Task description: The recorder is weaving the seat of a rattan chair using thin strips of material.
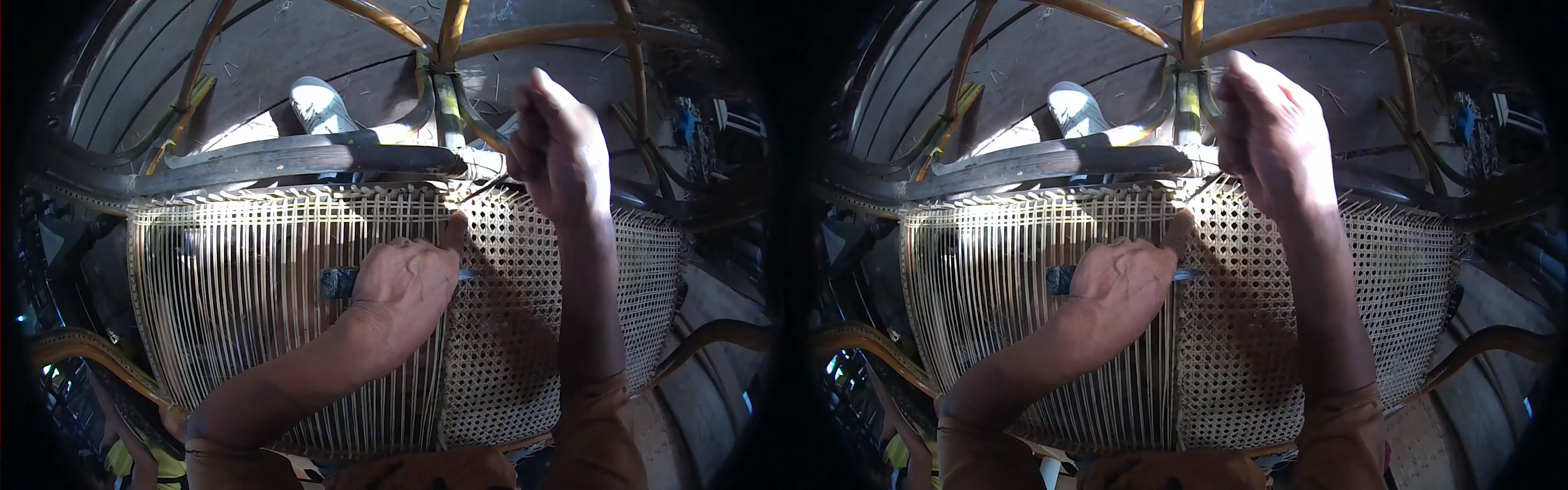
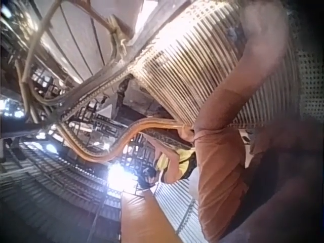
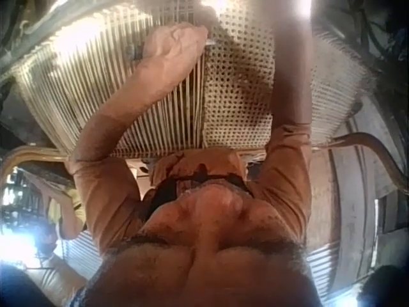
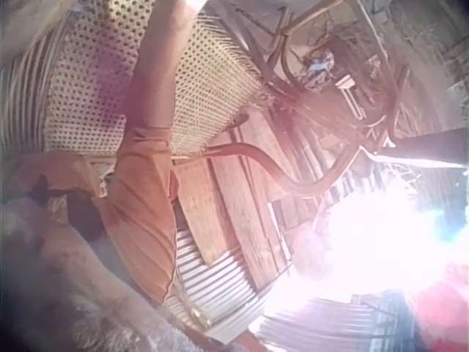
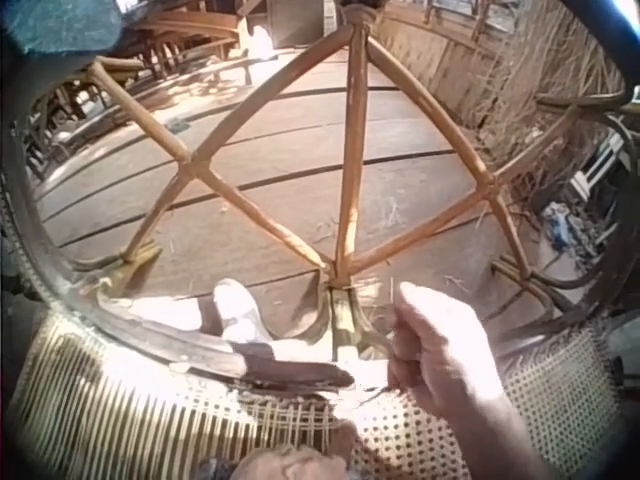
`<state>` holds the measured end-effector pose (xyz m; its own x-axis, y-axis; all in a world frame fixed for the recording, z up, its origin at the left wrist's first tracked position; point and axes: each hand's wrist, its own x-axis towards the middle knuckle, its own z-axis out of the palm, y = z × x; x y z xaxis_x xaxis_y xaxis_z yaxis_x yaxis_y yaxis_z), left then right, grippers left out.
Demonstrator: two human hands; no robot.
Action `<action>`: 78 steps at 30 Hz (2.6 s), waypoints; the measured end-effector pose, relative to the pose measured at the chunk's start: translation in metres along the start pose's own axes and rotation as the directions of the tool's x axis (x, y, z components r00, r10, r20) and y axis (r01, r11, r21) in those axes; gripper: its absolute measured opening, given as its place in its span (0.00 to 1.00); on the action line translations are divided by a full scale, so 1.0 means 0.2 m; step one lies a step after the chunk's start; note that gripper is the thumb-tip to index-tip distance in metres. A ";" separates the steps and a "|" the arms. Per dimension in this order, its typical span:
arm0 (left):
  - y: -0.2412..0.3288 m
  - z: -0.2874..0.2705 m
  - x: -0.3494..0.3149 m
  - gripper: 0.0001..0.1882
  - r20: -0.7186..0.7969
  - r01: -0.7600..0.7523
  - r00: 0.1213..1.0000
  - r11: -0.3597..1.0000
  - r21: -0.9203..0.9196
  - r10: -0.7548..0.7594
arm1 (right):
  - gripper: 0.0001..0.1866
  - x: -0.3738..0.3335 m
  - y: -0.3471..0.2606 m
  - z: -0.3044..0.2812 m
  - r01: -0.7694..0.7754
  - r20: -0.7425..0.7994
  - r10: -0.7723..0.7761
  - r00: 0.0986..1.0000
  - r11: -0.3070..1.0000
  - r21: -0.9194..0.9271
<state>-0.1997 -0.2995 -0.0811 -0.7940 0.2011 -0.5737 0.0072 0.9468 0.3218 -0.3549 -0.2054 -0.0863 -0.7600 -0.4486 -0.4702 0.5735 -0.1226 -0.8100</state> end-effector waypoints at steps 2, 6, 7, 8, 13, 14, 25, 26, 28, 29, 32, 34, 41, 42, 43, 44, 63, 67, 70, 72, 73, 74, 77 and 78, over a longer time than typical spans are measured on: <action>0.01 -0.01 0.01 0.27 0.154 0.005 0.988 0.998 0.070 -0.015 | 0.16 0.03 -0.02 0.06 0.012 0.140 0.024 0.990 0.967 -0.253; 0.00 -0.03 0.00 0.31 0.160 0.022 0.987 0.997 0.076 -0.034 | 0.20 0.05 0.02 0.16 0.148 0.300 0.027 0.953 0.826 -0.545; 0.00 -0.03 0.00 0.31 0.204 0.009 0.979 0.998 0.063 -0.022 | 0.20 0.04 0.03 0.17 0.126 0.276 0.043 0.960 0.816 -0.564; 0.00 -0.03 -0.01 0.31 0.119 -0.019 0.993 0.996 0.083 0.009 | 0.21 0.04 0.04 0.18 0.185 0.283 0.010 0.959 0.735 -0.652; -0.04 -0.02 0.01 0.31 0.098 0.011 0.995 0.994 -0.113 0.000 | 0.20 -0.01 0.04 0.18 0.449 0.432 -0.171 0.885 0.554 -0.701; -0.03 -0.02 -0.01 0.29 0.094 -0.027 0.995 0.999 0.045 0.022 | 0.18 -0.02 0.03 0.18 0.574 0.531 -0.224 0.817 0.404 -0.712; -0.04 0.00 0.00 0.27 -0.089 -0.021 0.996 1.000 0.014 0.023 | 0.12 0.02 -0.31 0.18 0.694 0.559 -0.466 0.686 0.649 -0.310; -0.03 0.00 0.00 0.27 -0.092 -0.028 0.995 0.999 0.018 0.029 | 0.12 -0.01 -0.37 0.16 0.676 0.545 -0.446 0.709 0.651 -0.346; -0.02 -0.01 0.00 0.28 0.013 0.002 1.000 0.998 0.060 -0.003 | 0.16 -0.17 -0.39 0.07 0.426 0.282 -0.326 0.902 0.773 -0.470; -0.02 -0.02 0.00 0.28 0.066 0.007 0.998 0.998 0.055 -0.011 | 0.16 -0.21 -0.35 0.04 0.441 0.270 -0.353 0.896 0.778 -0.447; -0.03 -0.05 -0.01 0.27 0.136 0.001 0.991 0.999 0.034 -0.006 | 0.15 -0.29 -0.26 -0.08 0.326 0.098 -0.313 0.945 0.932 -0.160; -0.05 -0.06 -0.02 0.23 0.189 0.130 0.978 0.966 -0.225 -0.088 | 0.14 -0.32 -0.21 -0.16 0.337 0.057 -0.334 0.941 0.940 -0.051; -0.15 -0.10 0.09 0.26 -0.324 0.308 0.880 0.936 -0.171 -0.348 | 0.15 -0.35 -0.14 -0.26 0.362 -0.116 -0.358 0.926 0.932 0.017; -0.16 -0.11 0.11 0.29 -0.395 0.269 0.865 0.950 -0.157 -0.310 | 0.15 -0.35 -0.14 -0.25 0.378 -0.106 -0.371 0.923 0.923 0.064; -0.16 -0.13 0.13 0.29 -0.395 0.268 0.865 0.951 -0.156 -0.309 | 0.15 -0.34 -0.13 -0.24 0.369 -0.105 -0.363 0.926 0.928 0.046; -0.16 -0.15 0.16 0.30 -0.343 0.191 0.899 0.948 -0.256 -0.273 | 0.14 -0.33 -0.12 -0.22 0.382 -0.105 -0.376 0.921 0.923 0.046; -0.17 -0.36 0.34 0.20 0.194 0.331 0.935 0.929 -0.163 -0.299 | 0.13 -0.25 0.04 -0.10 0.242 -0.086 -0.231 0.969 0.957 0.158; -0.17 -0.35 0.36 0.19 0.208 0.315 0.926 0.948 0.037 -0.316 | 0.14 -0.22 0.07 -0.08 0.186 -0.129 -0.168 0.977 0.972 0.144; -0.16 -0.37 0.36 0.18 0.257 0.315 0.914 0.948 0.035 -0.313 | 0.15 -0.20 0.07 -0.05 0.174 -0.123 -0.158 0.980 0.975 0.135; -0.15 -0.39 0.37 0.20 0.301 0.325 0.901 0.946 0.010 -0.313 | 0.15 -0.20 0.06 -0.02 0.217 -0.078 -0.211 0.974 0.972 0.086; -0.14 -0.39 0.39 0.18 0.333 0.329 0.883 0.942 0.067 -0.332 | 0.15 -0.19 0.07 0.01 0.220 -0.123 -0.214 0.969 0.975 0.038; -0.14 -0.39 0.40 0.17 0.352 0.321 0.870 0.938 0.128 -0.346 | 0.15 -0.19 0.06 0.02 0.221 -0.056 -0.225 0.973 0.972 -0.075; -0.18 -0.35 0.41 0.18 0.312 0.216 0.915 0.964 0.153 -0.255 | 0.16 -0.21 0.11 0.10 0.400 0.165 -0.366 0.916 0.790 -0.464; -0.21 -0.33 0.39 0.17 0.301 0.280 0.918 0.959 -0.031 -0.258 | 0.15 -0.20 0.13 0.13 0.432 0.213 -0.381 0.900 0.715 -0.550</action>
<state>-0.3025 -0.3397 -0.0899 -0.5475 0.0157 -0.8367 -0.2340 0.9570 0.1711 -0.3013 -0.2142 -0.0788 -0.8373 -0.5453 -0.0402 -0.0869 0.2053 -0.9748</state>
